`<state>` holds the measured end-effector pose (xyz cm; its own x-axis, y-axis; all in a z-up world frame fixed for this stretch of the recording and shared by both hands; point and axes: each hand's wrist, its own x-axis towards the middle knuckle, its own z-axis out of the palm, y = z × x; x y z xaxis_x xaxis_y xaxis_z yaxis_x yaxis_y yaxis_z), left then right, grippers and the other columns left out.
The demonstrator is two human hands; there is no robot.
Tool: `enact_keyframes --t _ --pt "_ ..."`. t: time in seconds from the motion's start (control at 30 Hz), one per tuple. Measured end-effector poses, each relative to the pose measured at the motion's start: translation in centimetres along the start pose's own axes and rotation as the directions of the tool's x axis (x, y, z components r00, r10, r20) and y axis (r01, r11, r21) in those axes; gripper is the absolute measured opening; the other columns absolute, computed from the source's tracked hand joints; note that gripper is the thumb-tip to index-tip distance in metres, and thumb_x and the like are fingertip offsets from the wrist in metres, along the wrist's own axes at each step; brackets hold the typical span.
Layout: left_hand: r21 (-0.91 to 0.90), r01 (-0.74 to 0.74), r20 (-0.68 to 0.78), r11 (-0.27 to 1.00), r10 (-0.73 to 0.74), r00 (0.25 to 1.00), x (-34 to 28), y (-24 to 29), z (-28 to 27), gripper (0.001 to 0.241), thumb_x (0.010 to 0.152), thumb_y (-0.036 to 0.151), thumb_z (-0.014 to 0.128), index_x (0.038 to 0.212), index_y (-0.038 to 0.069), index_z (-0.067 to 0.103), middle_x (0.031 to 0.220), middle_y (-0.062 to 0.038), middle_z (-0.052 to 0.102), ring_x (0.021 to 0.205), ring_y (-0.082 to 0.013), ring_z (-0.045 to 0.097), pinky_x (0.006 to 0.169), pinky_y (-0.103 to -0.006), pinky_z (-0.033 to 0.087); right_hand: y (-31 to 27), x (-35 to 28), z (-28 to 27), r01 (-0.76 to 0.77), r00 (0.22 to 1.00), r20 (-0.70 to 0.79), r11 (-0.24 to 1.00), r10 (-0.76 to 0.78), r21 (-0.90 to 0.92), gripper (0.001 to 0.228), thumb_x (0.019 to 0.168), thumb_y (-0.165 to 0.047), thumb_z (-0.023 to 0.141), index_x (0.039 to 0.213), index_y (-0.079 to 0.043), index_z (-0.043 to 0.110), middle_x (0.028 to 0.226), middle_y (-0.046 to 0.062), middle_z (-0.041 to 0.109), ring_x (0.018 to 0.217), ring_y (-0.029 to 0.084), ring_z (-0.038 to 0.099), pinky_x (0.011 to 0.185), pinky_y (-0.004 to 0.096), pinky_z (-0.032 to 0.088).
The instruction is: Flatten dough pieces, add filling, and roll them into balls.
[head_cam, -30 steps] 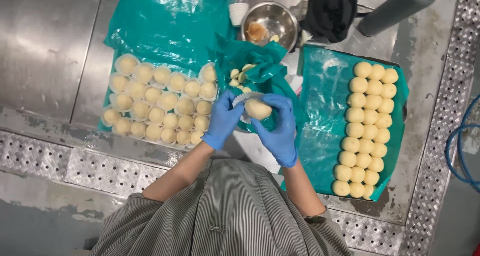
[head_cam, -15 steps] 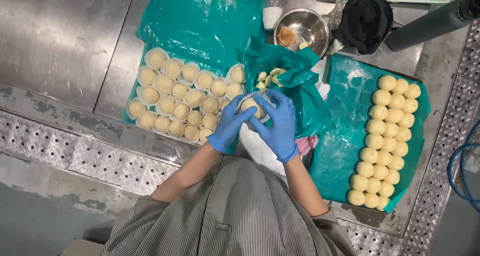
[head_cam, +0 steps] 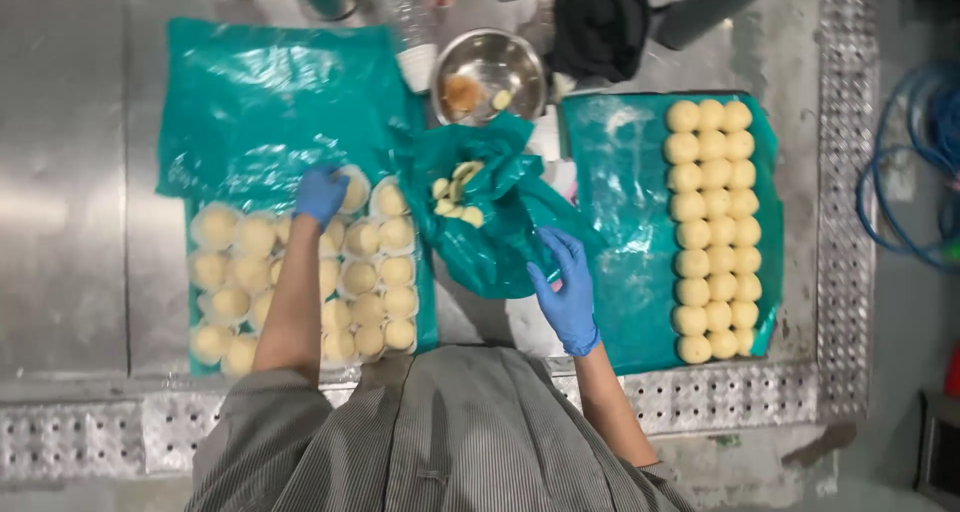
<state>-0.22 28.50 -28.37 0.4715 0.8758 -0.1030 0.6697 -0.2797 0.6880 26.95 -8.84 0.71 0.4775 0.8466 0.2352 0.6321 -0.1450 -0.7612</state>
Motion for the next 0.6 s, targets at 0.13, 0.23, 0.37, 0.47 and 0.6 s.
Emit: enact_keyframes --t 0.13,0.23,0.37,0.47,0.6 --pt "-0.043 -0.112 0.039 0.993 0.114 0.993 -3.0 7.0 -1.5 0.036 0.090 0.020 0.068 0.121 0.003 0.071 0.117 -0.023 0.071 0.105 -0.0432 0.066 0.088 -0.0503 0.053 6.2 0.3 -4.2 -0.137 0.977 -0.150 0.984 0.153 0.112 0.046 0.092 -0.002 0.070 0.138 -0.005 0.061 0.137 0.014 0.058 0.120 0.024 0.061 0.105 0.035 0.048" --pt "0.097 -0.074 -0.089 0.993 0.082 0.993 -4.8 11.7 -2.6 0.034 0.094 0.019 0.068 0.124 0.003 0.068 0.120 -0.025 0.068 0.110 -0.0441 0.063 0.095 -0.0509 0.050 13.1 2.9 -7.2 -0.307 0.900 -0.293 0.946 0.323 0.100 0.041 0.096 -0.006 0.067 0.136 -0.007 0.062 0.128 0.011 0.063 0.105 0.018 0.064 0.091 0.032 0.053" --pt "0.004 -0.152 -0.294 0.988 0.146 0.944 -7.4 15.5 -4.2 0.032 0.097 0.015 0.066 0.126 0.001 0.064 0.124 -0.024 0.063 0.116 -0.0433 0.058 0.102 -0.0489 0.046 25.4 6.0 -11.4 -0.305 0.887 -0.409 0.936 0.212 -0.176 0.032 0.101 -0.005 0.066 0.132 0.000 0.063 0.118 0.017 0.065 0.103 0.027 0.063 0.094 0.037 0.051" --pt "-0.087 -0.199 -0.315 0.976 0.163 0.935 -9.9 17.1 -6.5 0.029 0.097 0.014 0.065 0.124 0.003 0.065 0.124 -0.022 0.064 0.118 -0.0405 0.059 0.103 -0.0464 0.047 36.2 8.6 -12.3 -0.239 0.936 -0.327 0.918 0.130 -0.317 0.029 0.102 -0.010 0.065 0.128 0.002 0.063 0.120 0.021 0.065 0.109 0.035 0.062 0.099 0.043 0.049" --pt "-0.130 -0.157 -0.313 0.979 0.109 0.944 -14.6 19.7 -10.7 0.030 0.095 0.015 0.064 0.124 0.007 0.065 0.124 -0.016 0.066 0.118 -0.0360 0.062 0.102 -0.0439 0.049 42.3 15.8 -12.7 -0.193 0.968 -0.241 0.814 0.067 -0.548 0.034 0.102 -0.027 0.074 0.111 0.005 0.064 0.105 0.027 0.067 0.102 0.045 0.063 0.091 0.052 0.052"
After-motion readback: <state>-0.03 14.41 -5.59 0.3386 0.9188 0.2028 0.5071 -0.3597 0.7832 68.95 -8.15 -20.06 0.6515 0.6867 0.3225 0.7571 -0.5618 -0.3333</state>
